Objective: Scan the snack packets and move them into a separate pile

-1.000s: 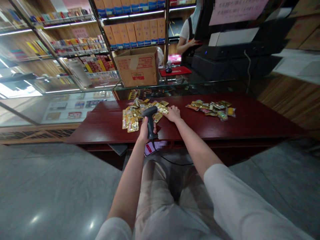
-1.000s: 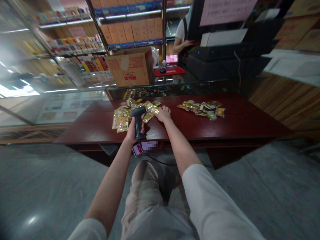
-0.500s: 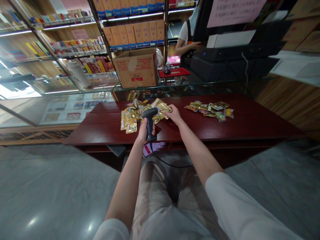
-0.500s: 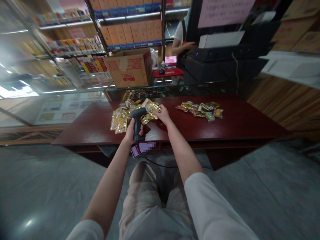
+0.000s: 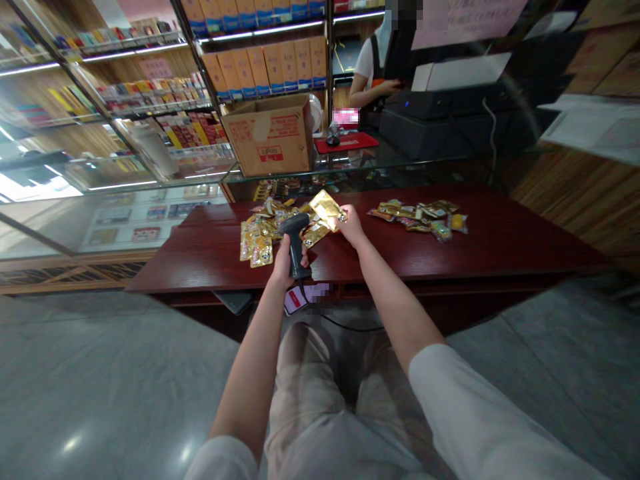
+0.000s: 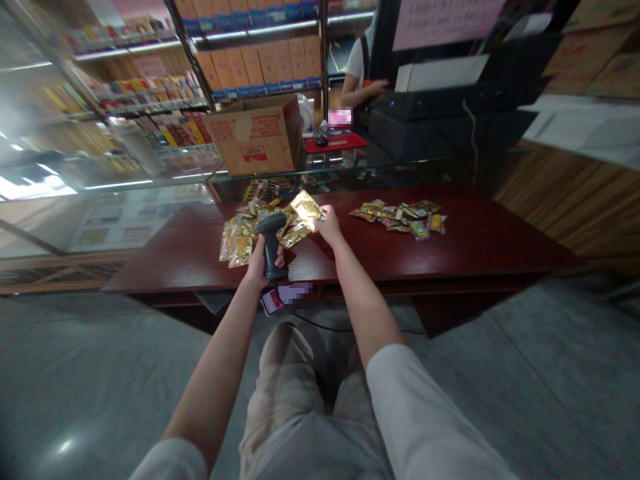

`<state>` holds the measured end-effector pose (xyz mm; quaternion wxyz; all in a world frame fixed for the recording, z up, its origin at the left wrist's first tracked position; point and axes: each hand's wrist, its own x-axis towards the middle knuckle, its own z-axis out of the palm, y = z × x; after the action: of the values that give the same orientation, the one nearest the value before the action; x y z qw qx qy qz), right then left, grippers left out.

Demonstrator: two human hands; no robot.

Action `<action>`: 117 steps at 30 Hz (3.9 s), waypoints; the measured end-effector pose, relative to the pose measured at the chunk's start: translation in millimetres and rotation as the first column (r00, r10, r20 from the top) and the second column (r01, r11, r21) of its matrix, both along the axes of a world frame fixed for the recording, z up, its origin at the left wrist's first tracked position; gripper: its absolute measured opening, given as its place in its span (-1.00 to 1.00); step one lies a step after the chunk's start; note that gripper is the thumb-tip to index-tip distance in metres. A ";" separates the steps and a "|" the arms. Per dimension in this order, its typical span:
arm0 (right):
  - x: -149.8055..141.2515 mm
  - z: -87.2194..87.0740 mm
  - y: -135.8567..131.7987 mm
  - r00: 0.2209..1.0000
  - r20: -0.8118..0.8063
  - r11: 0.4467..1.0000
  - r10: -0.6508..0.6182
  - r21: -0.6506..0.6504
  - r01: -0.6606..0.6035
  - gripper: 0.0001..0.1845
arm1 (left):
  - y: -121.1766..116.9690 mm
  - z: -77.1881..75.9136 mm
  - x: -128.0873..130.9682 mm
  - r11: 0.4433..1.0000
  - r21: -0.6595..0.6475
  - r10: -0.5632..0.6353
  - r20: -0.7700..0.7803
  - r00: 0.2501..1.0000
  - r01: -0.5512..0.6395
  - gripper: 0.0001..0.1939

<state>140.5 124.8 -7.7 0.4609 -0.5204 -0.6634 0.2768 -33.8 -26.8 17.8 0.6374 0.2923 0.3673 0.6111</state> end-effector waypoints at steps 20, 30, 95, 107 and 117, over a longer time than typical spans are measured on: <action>1.9 4.6 -24.8 0.771 0.626 0.985 0.120 0.019 -0.169 -0.60 | 1.0 -1.3 -1.9 1.000 -0.010 -0.019 0.028 0.999 0.019 -0.42; 4.7 0.5 -17.6 0.797 0.594 0.994 0.106 -0.033 -0.108 -0.33 | -1.8 3.8 0.4 1.000 -0.011 -0.021 0.027 0.999 0.021 -0.41; 2.7 -11.3 2.9 0.915 -0.401 0.979 0.053 -0.160 -0.127 -0.91 | -2.2 0.4 -3.8 0.998 -0.004 -0.067 0.046 0.997 0.067 -0.45; -19.9 7.2 -42.7 0.701 0.680 0.912 0.216 0.115 -0.393 -0.53 | -2.1 3.5 -2.0 1.000 -0.009 -0.005 0.077 0.997 0.006 -0.42; -18.8 3.1 -40.4 0.774 0.618 0.972 0.139 0.063 -0.225 -0.26 | -1.1 2.0 -3.0 1.000 -0.008 -0.009 0.072 0.997 0.009 -0.46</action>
<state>121.8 84.4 -4.6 0.2273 -0.4831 -0.8404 0.0930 -36.7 -27.9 19.7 0.6542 0.2690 0.3454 0.6168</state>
